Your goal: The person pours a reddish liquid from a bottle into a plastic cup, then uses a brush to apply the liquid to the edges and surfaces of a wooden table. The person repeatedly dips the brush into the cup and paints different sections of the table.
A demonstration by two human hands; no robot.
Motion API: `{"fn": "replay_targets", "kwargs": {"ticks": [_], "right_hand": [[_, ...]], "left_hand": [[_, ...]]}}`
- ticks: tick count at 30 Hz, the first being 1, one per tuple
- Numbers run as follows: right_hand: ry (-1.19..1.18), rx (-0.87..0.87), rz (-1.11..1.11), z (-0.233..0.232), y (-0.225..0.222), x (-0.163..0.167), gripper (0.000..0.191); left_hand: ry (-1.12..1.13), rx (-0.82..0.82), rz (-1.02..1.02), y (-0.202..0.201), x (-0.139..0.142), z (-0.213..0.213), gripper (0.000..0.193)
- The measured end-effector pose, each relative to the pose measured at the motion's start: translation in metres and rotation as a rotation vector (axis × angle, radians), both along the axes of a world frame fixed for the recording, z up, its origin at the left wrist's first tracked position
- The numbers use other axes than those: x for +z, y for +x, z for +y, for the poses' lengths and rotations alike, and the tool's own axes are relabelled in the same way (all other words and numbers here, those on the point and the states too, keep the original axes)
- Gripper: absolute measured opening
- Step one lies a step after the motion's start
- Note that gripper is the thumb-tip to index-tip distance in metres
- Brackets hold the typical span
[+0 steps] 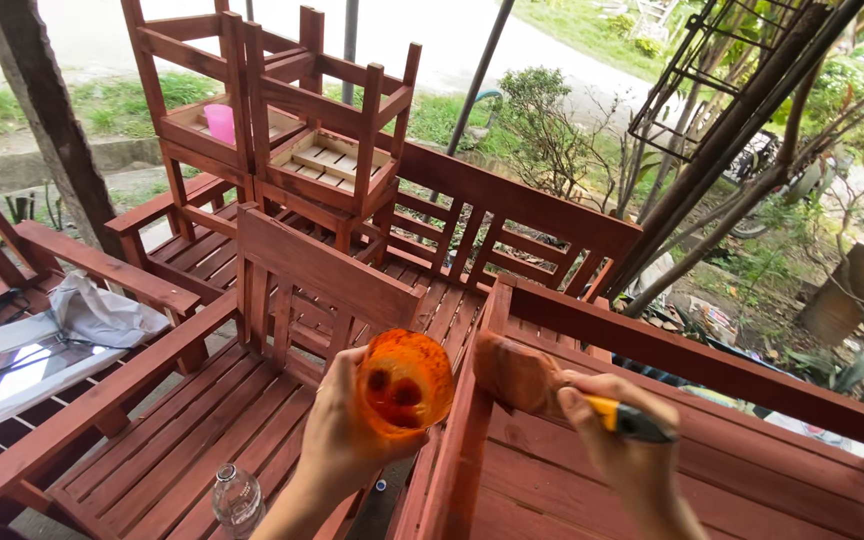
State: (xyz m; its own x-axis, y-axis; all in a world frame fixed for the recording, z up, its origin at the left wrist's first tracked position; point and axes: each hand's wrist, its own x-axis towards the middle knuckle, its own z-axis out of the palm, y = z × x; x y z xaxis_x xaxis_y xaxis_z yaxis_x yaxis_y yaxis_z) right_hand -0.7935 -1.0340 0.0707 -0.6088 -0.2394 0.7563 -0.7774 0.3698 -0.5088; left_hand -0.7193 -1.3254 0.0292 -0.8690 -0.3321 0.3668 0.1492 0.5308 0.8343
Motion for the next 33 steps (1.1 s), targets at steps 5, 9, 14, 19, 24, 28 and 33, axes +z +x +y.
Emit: {"fn": "replay_targets", "kwargs": {"ticks": [5,9,14,19,24,28,33], "right_hand": [[-0.067,-0.062,-0.178,0.005,0.038,0.053,0.018],[0.075,0.16,-0.133,-0.014,0.054,0.08,0.017],[0.19,0.222,-0.23,-0.048,0.053,0.084,0.016],[0.279,0.247,-0.259,-0.065,0.047,0.084,0.015],[0.294,0.286,-0.307,-0.071,0.046,0.085,0.015],[0.299,0.295,-0.273,-0.076,0.047,0.086,0.016],[0.332,0.281,-0.213,-0.081,0.051,0.089,0.015]], "left_hand": [[-0.074,-0.08,0.147,-0.011,0.0,-0.005,0.107],[-0.151,-0.109,0.317,-0.014,0.003,-0.002,0.099],[-0.273,-0.125,0.461,-0.016,0.009,0.007,0.094],[-0.342,-0.093,0.497,-0.015,0.011,0.013,0.081],[-0.377,-0.097,0.507,-0.013,0.007,0.011,0.073],[-0.423,-0.05,0.521,-0.012,0.002,0.013,0.061],[-0.461,-0.005,0.557,-0.013,0.002,0.014,0.055]]}}
